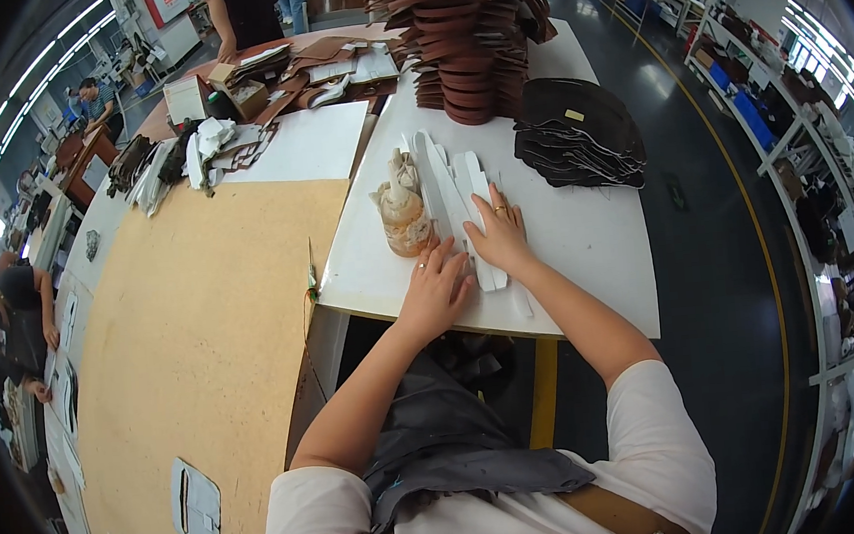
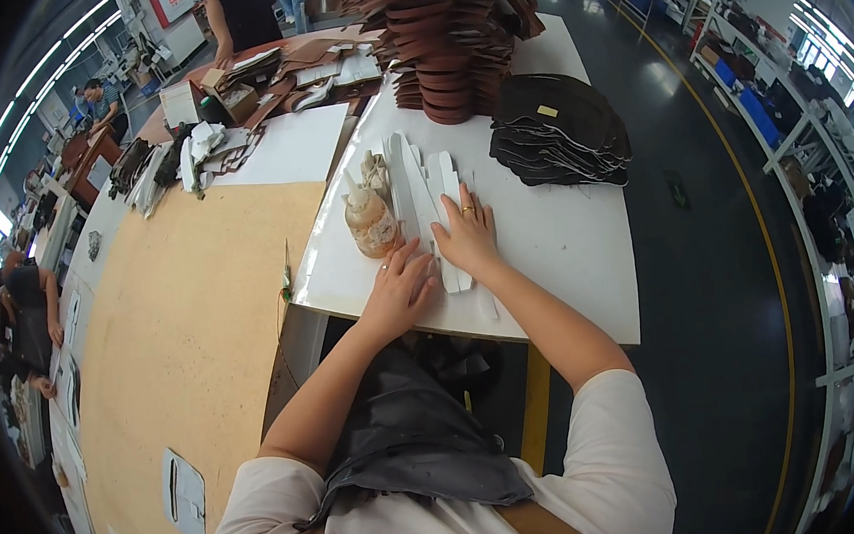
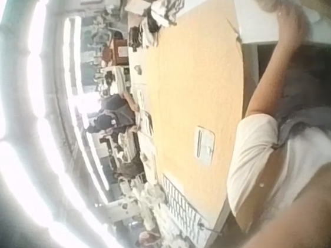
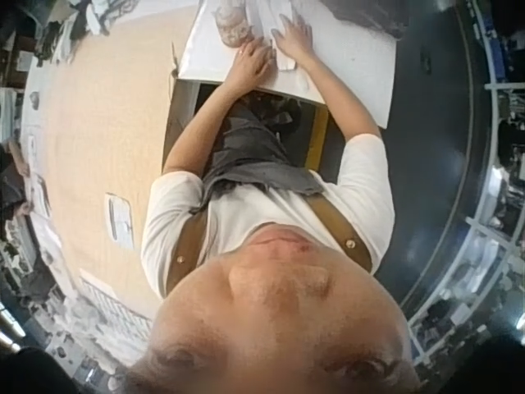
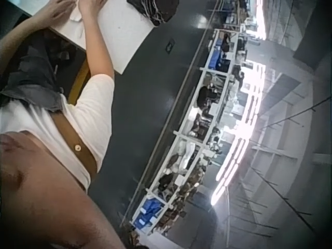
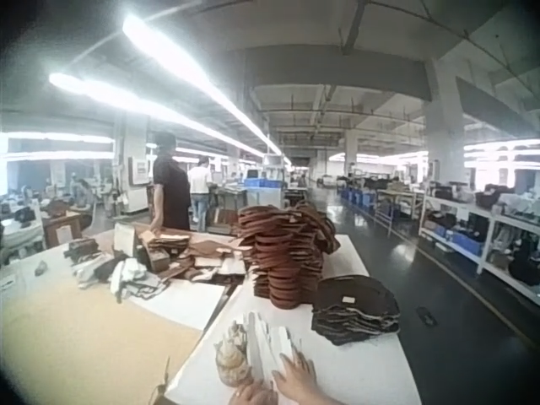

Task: Manually applying glue or sealant and inspecting leather components for bags or wallets.

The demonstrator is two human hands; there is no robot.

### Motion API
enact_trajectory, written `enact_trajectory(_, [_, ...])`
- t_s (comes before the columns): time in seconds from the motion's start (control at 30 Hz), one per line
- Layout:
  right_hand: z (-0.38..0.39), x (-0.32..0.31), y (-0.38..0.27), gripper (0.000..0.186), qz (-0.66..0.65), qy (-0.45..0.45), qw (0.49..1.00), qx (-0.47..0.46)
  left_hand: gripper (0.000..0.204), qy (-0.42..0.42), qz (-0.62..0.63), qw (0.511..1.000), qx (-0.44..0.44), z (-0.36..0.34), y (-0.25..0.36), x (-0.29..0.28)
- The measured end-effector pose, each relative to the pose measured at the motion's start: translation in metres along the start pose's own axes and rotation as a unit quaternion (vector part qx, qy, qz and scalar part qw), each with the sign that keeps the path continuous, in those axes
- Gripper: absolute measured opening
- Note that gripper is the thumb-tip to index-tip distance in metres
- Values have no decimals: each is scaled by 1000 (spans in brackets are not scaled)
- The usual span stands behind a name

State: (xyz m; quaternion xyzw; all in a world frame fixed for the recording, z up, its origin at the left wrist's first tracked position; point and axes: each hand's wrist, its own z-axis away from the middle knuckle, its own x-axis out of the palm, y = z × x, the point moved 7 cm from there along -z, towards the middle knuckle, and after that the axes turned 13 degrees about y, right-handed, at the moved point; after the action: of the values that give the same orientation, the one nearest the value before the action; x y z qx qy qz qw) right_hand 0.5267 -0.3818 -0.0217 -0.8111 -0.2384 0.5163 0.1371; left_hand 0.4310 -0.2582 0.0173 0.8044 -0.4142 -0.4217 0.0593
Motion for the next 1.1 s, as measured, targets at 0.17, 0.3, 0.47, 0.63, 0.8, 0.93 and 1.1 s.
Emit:
enact_trajectory(0.17, [-1, -6, 5, 50, -60, 35, 998, -6, 18, -20, 184, 981, -62, -10, 51, -57])
enact_trajectory(0.3, [6, -56, -13, 41, -178, 105, 978, -33, 21, -126, 526, 841, 28, -14, 148, -148])
enact_trajectory(0.47, [28, -92, -103, 22, -331, -6, 939, -93, 53, -184, 865, 467, 6, 25, 192, -175])
enact_trajectory(0.63, [89, -74, -192, 20, -441, -152, 863, -195, 42, -61, 866, 496, -27, 36, 175, -191])
enact_trajectory(0.8, [142, -18, -257, 14, -483, -298, 783, -254, 9, 66, 710, 698, -66, 65, 161, -245])
enact_trajectory(0.93, [162, -17, -311, 15, -472, -322, 750, -334, 12, 8, 669, 742, -39, 103, 183, -270])
enact_trajectory(1.1, [100, 10, -325, 19, -282, -82, 881, -372, 17, 183, 631, 752, 56, 150, 191, -288])
